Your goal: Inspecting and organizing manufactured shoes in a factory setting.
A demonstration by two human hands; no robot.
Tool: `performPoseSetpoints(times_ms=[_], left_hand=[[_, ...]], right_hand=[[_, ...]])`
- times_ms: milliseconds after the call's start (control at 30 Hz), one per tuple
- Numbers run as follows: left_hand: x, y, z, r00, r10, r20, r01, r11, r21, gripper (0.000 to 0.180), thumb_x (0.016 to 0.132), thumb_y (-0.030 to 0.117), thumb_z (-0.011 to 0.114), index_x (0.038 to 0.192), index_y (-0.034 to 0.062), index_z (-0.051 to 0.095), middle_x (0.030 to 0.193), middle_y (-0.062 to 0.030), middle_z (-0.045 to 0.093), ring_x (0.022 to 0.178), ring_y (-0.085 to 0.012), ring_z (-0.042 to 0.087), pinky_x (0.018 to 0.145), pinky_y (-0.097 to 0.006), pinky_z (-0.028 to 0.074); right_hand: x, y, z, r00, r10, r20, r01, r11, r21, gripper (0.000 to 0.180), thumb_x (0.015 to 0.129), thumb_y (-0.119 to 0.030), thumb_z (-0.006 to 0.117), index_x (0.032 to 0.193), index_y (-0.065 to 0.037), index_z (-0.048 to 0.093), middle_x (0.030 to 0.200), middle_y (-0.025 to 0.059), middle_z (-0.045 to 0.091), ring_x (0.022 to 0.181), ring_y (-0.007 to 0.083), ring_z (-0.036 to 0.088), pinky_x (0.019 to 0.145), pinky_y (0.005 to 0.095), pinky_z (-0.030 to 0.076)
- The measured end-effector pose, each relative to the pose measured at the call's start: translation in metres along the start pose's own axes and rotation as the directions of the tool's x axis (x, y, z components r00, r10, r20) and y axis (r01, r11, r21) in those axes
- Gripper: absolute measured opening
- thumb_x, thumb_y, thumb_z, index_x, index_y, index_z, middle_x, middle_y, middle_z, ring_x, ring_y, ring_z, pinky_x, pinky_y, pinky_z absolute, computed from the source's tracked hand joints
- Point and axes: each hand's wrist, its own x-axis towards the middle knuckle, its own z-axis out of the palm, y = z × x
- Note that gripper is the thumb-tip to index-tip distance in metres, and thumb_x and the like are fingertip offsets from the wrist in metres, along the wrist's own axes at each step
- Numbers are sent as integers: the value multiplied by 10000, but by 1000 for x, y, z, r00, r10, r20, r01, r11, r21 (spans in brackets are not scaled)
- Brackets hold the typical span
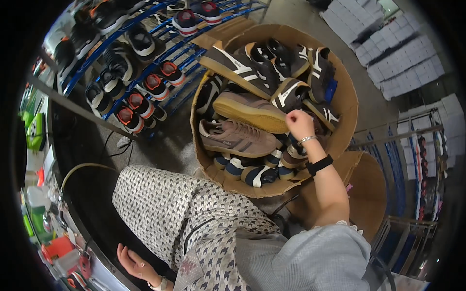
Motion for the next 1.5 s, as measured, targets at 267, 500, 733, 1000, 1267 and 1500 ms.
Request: performPoseSetpoints(times_ms=[267, 500, 733, 1000, 1267, 1500], left_hand=[[16, 26, 32, 957, 122, 265, -92, 988, -126, 146, 784, -106, 473, 899, -65, 553, 955, -166, 603, 846, -291, 590, 766, -343, 458], [-12, 14, 17, 966, -89, 242, 110, 991, -78, 149, 797, -86, 486, 912, -52, 574, 866, -146, 622, 778, -256, 601, 722, -315, 463], [-36, -7, 10, 954, -201, 223, 224, 971, -80, 135, 803, -61, 501, 902, -42, 591, 852, -141, 633, 751, -240, 607, 701, -305, 464], [-34, -18, 11, 953, -193, 231, 224, 968, -114, 140, 790, -73, 504, 900, -37, 583, 855, -135, 626, 761, -247, 601, 717, -307, 462], [-40, -12, 13, 955, -207, 214, 238, 962, -131, 146, 775, -81, 510, 894, -34, 580, 855, -138, 621, 775, -259, 601, 725, -313, 462], [-49, -14, 5, 957, -230, 178, 255, 957, -138, 133, 775, -72, 518, 885, -34, 583, 850, -136, 624, 766, -257, 604, 714, -313, 464]], right_hand=[[38, -59, 81, 906, -383, 180, 355, 919, 171, 95, 738, -121, 599, 780, -36, 607, 805, 131, 606, 829, 312, 560, 736, 382, 456], [113, -75, 143, 701, -213, 680, 490, 838, -242, 698, 743, -336, 646, 1291, -14, 358, 1263, 246, 435, 1189, 388, 395, 995, 379, 329], [134, -83, 119, 602, -225, 767, 309, 950, 36, 727, 618, -259, 775, 1239, -170, 407, 1201, 162, 516, 1099, 300, 502, 920, 354, 395], [86, -131, 135, 733, -393, 555, 675, 521, -523, 204, 817, -174, 459, 908, -211, 638, 834, 105, 558, 827, 252, 603, 673, 400, 477], [56, -155, 181, 672, 176, 719, 536, 555, -636, 312, 793, -194, 568, 1071, -65, 629, 1236, 129, 450, 1115, 303, 467, 870, 401, 431], [45, -148, 146, 658, -100, 746, 613, 647, -453, 238, 738, -171, 554, 911, -64, 676, 932, 138, 642, 861, 293, 619, 749, 383, 496]])
